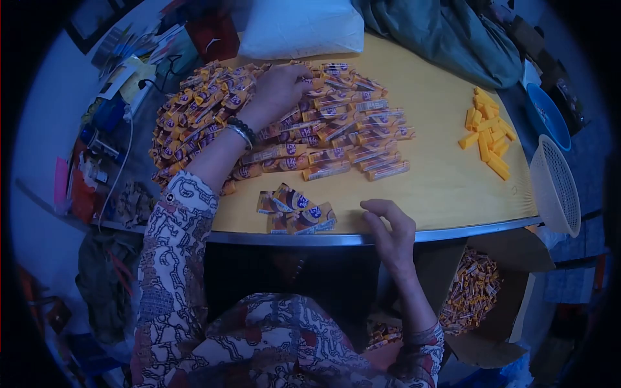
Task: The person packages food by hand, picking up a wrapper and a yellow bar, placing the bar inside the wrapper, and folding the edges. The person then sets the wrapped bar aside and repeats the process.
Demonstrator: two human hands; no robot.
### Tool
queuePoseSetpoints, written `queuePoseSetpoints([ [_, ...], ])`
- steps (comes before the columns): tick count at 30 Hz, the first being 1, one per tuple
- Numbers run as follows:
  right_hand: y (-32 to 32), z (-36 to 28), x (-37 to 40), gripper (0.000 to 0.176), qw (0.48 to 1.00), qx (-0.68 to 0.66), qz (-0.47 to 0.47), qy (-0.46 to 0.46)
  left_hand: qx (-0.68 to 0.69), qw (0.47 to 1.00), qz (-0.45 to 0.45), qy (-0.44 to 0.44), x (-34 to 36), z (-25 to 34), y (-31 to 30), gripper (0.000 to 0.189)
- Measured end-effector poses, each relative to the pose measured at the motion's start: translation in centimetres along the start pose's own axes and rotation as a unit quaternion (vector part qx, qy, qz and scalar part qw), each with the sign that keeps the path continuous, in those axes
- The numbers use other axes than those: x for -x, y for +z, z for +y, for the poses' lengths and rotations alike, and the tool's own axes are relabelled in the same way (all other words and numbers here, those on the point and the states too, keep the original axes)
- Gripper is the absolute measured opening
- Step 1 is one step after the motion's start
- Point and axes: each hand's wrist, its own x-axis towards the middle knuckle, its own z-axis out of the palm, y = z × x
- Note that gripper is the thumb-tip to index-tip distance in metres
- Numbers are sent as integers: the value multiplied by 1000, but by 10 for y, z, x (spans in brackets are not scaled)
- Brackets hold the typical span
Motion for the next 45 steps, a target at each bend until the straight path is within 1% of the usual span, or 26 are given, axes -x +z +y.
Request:
queuePoseSetpoints([
  [2, -3, 3, 0, 12, 1000, -4, 2, 3, -7, 1000, -19, -6, -16, -4, 12, 23],
  [4, -5, 6, 1, 11, 1000, -10, 5, 10, -4, 998, -67, -14, -28, -2, 20, 24],
  [5, -7, 7, 2, 9, 1000, -12, 7, 18, -4, 998, -68, -13, -32, 0, 25, 24],
  [7, -10, 9, 1, 8, 999, -14, 12, 26, 31, 995, -92, 39, -43, 4, 34, 25],
  [11, -16, 12, 2, 7, 999, -25, 21, 23, 34, 996, -74, 44, -71, 9, 56, 25],
  [13, -19, 13, 1, 7, 999, -24, 26, 17, -11, 996, -67, 54, -84, 10, 65, 26],
  [14, -21, 13, 1, 7, 999, -29, 25, 22, -10, 996, -67, 56, -89, 9, 69, 26],
  [16, -24, 14, 1, 7, 999, -32, 29, 32, 16, 993, -110, 33, -95, 7, 78, 28],
  [17, -28, 15, 0, 10, 999, -32, 26, 34, 21, 992, -115, 41, -96, 5, 83, 28],
  [19, -41, 18, 0, 12, 998, -22, 38, 48, -20, 991, -123, 55, -98, 0, 90, 31],
  [21, -60, 25, -11, 12, 998, 54, 19, 8, -40, 994, -86, 50, -94, 4, 92, 36],
  [23, -84, 35, -27, 11, 992, 100, 71, 30, -42, 996, -21, 75, -80, 20, 83, 35],
  [25, -112, 74, -50, 17, 977, 163, 135, 16, 43, 994, -1, 101, -61, 33, 72, 23],
  [27, -140, 112, -79, 24, 936, 304, 178, -18, 71, 988, -39, 134, -27, 64, 44, 13],
  [29, -165, 149, -104, 27, 846, 504, 157, -71, 52, 987, -106, 110, 12, 86, 20, 11],
  [30, -173, 163, -111, 27, 847, 503, 155, -69, 60, 985, -134, 95, 33, 90, 11, 10],
  [31, -177, 175, -116, 29, 822, 555, 114, -54, 66, 981, -162, 78, 50, 91, 4, 10],
  [32, -181, 185, -120, 31, 795, 601, 70, -40, 63, 981, -167, 72, 65, 91, -1, 10],
  [33, -186, 190, -122, 31, 802, 593, 60, -39, 74, 979, -187, 42, 82, 89, -7, 9],
  [35, -192, 187, -126, 30, 820, 570, -45, 13, 75, 973, -219, -16, 112, 81, -19, 9],
  [37, -189, 175, -124, 25, 804, 592, -60, -15, 83, 970, -229, -19, 133, 69, -22, 10],
  [40, -175, 159, -114, 22, 829, 551, -61, -72, 79, 963, -251, -62, 156, 57, -20, 16],
  [42, -163, 134, -102, 20, 853, 520, -33, -28, 77, 961, -256, -73, 161, 57, -19, 19],
  [43, -157, 124, -96, 20, 852, 521, -36, -32, 72, 957, -273, -63, 163, 58, -18, 22],
  [44, -149, 114, -89, 24, 909, 415, -18, 25, 68, 953, -290, -53, 164, 59, -17, 25],
  [45, -141, 102, -82, 28, 949, 304, 2, 84, 71, 954, -288, -54, 163, 60, -15, 25],
])
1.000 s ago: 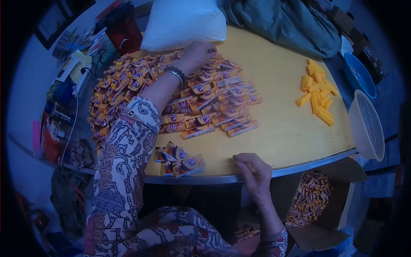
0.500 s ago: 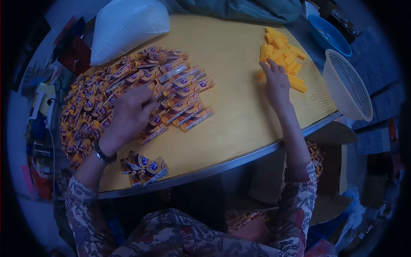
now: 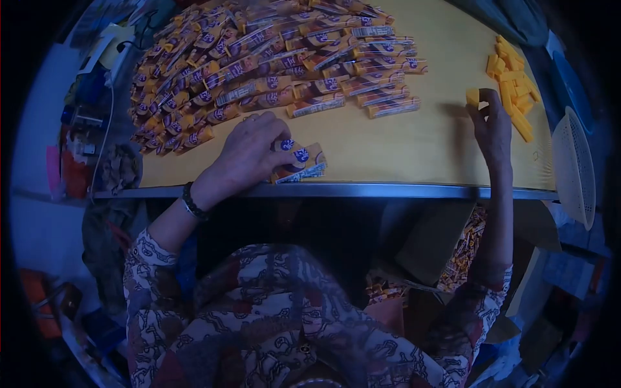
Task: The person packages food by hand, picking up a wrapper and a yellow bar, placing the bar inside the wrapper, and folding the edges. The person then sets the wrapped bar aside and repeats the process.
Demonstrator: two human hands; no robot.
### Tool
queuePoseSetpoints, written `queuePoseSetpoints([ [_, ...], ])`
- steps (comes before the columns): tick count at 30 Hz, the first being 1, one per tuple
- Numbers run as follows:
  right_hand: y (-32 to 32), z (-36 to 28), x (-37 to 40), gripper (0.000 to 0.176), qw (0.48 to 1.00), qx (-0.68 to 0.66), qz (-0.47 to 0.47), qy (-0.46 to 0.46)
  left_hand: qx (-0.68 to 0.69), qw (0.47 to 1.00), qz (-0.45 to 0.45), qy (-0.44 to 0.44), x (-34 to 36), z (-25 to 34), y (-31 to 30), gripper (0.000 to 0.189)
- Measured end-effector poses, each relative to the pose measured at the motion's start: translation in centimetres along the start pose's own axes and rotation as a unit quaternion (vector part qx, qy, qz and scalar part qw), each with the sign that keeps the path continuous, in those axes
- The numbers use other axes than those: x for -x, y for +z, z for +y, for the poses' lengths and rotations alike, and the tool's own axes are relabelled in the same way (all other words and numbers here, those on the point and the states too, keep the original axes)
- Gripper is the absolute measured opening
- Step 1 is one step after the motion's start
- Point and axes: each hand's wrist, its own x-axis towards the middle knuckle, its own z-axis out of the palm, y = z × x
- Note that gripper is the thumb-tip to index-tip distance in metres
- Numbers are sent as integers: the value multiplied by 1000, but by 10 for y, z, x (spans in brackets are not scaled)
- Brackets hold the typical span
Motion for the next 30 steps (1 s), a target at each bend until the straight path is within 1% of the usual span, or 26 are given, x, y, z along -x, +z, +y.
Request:
queuePoseSetpoints([
  [1, 1, -14, 11, 28, 1000, 3, -1, -1, -6, 1000, -1, 9, -1, 2, 1, 26],
  [3, 4, -45, 34, 35, 982, -189, -13, -7, -9, 1000, -1, 21, -3, 5, 3, 27],
  [5, 11, -70, 50, 40, 956, -290, -39, -26, -12, 999, -16, 30, -5, 10, 4, 26],
  [6, 17, -78, 56, 39, 943, -328, -47, -40, -8, 999, -17, 36, -6, 9, 7, 26],
  [8, 18, -97, 65, 42, 943, -312, -114, -2, -6, 999, -11, 33, -10, 7, 13, 21],
  [9, 23, -102, 68, 39, 940, -324, -110, -11, -3, 999, -10, 40, -11, 9, 12, 21],
  [10, 25, -106, 69, 39, 942, -319, -107, -11, 16, 999, -19, 22, -12, 11, 11, 18],
  [11, 26, -110, 70, 38, 948, -291, -129, -3, 34, 999, -29, 2, -12, 12, 10, 15],
  [12, 28, -113, 71, 36, 953, -263, -152, 6, 36, 999, -27, 6, -13, 11, 10, 15],
  [13, 30, -116, 72, 36, 954, -260, -150, 6, 41, 999, -18, 10, -13, 9, 11, 11],
  [15, 34, -123, 74, 33, 963, -248, -101, -39, 48, 999, -8, 16, -12, 4, 15, 8],
  [17, 33, -132, 76, 33, 962, -248, -106, -36, -22, 995, 57, 74, -9, 1, 18, 7],
  [21, 34, -135, 76, 35, 962, -248, -103, -46, -35, 991, 90, 92, -2, 4, 17, 9],
  [23, 34, -137, 76, 35, 964, -243, -99, -42, -34, 984, 119, 129, 0, 4, 14, 10],
  [24, 33, -138, 77, 34, 966, -239, -96, -37, -33, 983, 121, 130, 1, 5, 13, 10],
  [26, 33, -142, 79, 34, 967, -234, -88, -41, 82, 990, 93, 63, 3, 5, 11, 11],
  [27, 32, -143, 80, 34, 969, -230, -80, -44, 82, 990, 95, 64, 4, 5, 12, 11],
  [29, 33, -140, 81, 35, 969, -228, -86, -37, 186, 975, 117, 41, 5, 4, 15, 13],
  [30, 33, -140, 81, 36, 969, -228, -93, -29, 187, 974, 118, 42, 5, 3, 16, 13],
])
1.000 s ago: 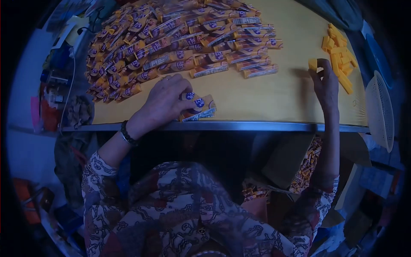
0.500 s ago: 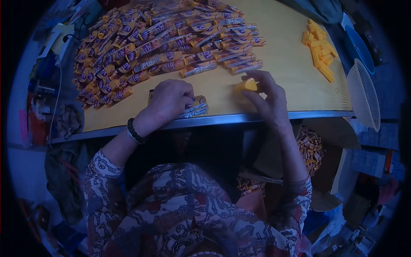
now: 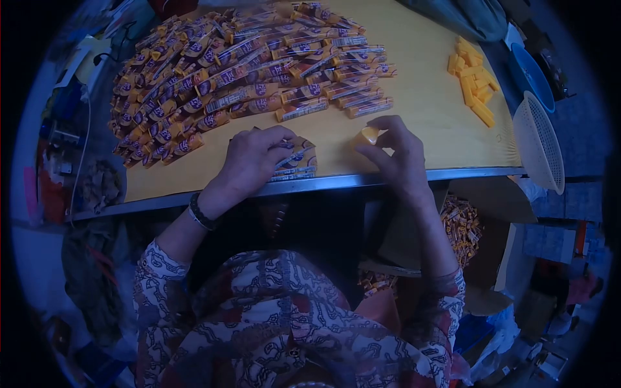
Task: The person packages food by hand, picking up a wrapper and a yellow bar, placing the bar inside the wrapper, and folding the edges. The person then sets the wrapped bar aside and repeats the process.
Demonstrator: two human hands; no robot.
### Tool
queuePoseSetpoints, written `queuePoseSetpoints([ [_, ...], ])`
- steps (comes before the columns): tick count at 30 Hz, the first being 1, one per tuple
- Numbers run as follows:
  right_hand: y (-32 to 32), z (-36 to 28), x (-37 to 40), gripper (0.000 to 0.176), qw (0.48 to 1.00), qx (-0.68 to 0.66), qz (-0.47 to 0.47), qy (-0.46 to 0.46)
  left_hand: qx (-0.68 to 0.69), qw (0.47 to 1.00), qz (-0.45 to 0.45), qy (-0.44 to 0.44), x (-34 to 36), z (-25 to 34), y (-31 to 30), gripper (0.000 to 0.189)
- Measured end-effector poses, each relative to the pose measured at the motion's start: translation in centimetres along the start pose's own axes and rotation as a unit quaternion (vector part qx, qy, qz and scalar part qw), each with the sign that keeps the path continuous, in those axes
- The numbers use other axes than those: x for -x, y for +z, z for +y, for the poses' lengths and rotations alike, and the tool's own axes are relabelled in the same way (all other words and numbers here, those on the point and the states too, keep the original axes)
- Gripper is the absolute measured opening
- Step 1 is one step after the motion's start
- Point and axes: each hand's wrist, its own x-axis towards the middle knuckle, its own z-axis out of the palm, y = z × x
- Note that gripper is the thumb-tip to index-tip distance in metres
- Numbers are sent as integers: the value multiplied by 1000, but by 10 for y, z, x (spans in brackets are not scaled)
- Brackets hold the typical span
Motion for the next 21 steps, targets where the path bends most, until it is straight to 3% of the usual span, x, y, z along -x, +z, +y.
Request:
queuePoseSetpoints([
  [3, 0, -6, 1, 37, 999, 32, 20, -27, -60, 998, -10, -16, 0, -4, -3, 15],
  [7, -2, -11, 6, 35, 995, 86, -21, -49, -1, 997, -35, -74, -1, -1, -5, 18],
  [9, 4, -4, 12, 35, 991, 63, 79, -87, 36, 995, -32, -89, -1, -1, -5, 20],
  [14, 14, -18, 22, 36, 984, -98, 140, -56, 157, 967, -77, -186, -1, 11, -6, 13],
  [21, 24, -18, 26, 35, 962, -119, 213, -119, 108, 988, -28, -108, 2, 9, 3, 18],
])
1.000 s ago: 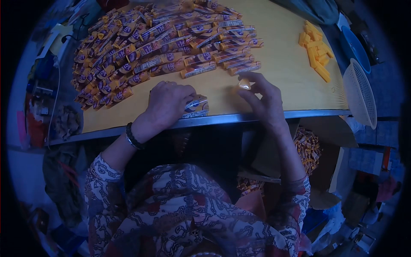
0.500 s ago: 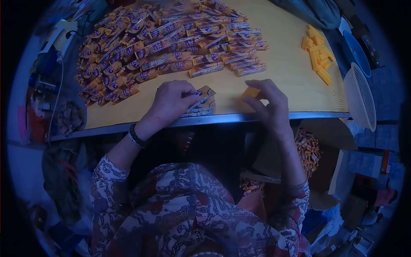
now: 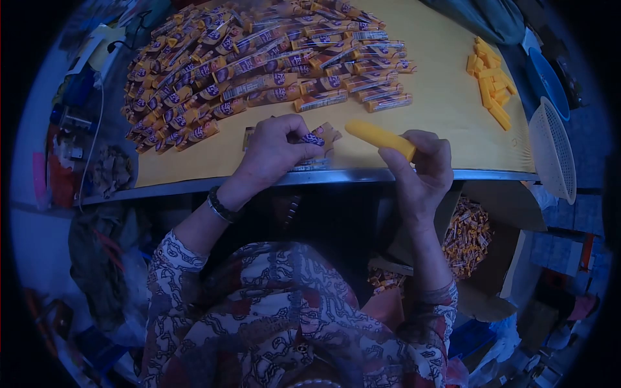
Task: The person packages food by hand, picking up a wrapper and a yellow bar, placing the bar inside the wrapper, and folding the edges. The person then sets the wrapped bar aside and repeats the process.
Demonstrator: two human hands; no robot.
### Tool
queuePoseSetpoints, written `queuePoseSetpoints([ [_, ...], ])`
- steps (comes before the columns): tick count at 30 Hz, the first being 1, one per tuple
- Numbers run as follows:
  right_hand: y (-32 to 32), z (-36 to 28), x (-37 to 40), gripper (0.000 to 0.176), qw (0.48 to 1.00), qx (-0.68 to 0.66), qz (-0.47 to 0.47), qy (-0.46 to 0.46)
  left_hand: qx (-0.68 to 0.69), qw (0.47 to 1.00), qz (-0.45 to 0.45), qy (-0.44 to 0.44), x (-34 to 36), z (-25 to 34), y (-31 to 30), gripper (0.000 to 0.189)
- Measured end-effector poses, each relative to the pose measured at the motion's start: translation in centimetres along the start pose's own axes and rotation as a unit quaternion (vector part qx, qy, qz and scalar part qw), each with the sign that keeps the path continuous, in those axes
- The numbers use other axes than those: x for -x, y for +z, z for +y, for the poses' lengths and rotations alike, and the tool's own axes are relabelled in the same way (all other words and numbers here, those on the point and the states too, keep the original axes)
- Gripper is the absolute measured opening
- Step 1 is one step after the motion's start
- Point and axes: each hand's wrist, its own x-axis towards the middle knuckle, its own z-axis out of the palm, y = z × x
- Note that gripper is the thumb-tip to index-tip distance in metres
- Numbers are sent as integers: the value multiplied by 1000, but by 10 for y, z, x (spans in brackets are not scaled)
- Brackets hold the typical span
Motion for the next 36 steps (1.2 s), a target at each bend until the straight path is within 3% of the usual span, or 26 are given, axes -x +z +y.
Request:
queuePoseSetpoints([
  [4, 0, -2, 5, 35, 1000, 16, -4, -2, -27, 999, 21, 33, 3, 11, 5, 19],
  [6, -1, -6, 9, 31, 997, 28, -63, 20, -39, 998, 23, 45, 4, 12, 6, 19],
  [8, -2, -5, 9, 32, 998, 18, -52, 26, -102, 986, 43, 121, 3, 7, 8, 19],
  [10, -4, -3, 8, 34, 999, 9, -39, 31, -104, 984, 41, 139, 4, 7, 11, 17],
  [13, -7, -3, 1, 32, 990, -56, -67, 111, -75, 982, 37, 168, 5, 9, 17, 16],
  [15, -4, -4, -3, 30, 961, -179, -56, 204, -46, 983, 35, 177, 5, 10, 19, 18],
  [19, 5, 1, 0, 32, 957, -142, -80, 239, 30, 992, -30, 121, 5, 10, 24, 25],
  [21, 10, 2, 3, 33, 977, 26, -168, 127, 61, 991, -47, 109, 6, 11, 26, 27],
  [22, 12, 3, 5, 33, 977, 26, -168, 128, 111, 990, -47, 74, 7, 13, 27, 28],
  [24, 14, 6, 8, 32, 992, 84, -92, -35, 160, 985, -44, 38, 8, 14, 25, 28],
  [27, 13, 3, 9, 27, 985, 115, -125, -41, 149, 986, -64, 47, 8, 15, 25, 29],
  [34, 22, 3, 15, 28, 987, 106, -88, -83, 231, 971, -44, 42, 14, 15, 29, 29],
  [36, 23, 0, 16, 20, 992, 94, -87, -18, 219, 974, -44, 36, 14, 15, 30, 30],
])
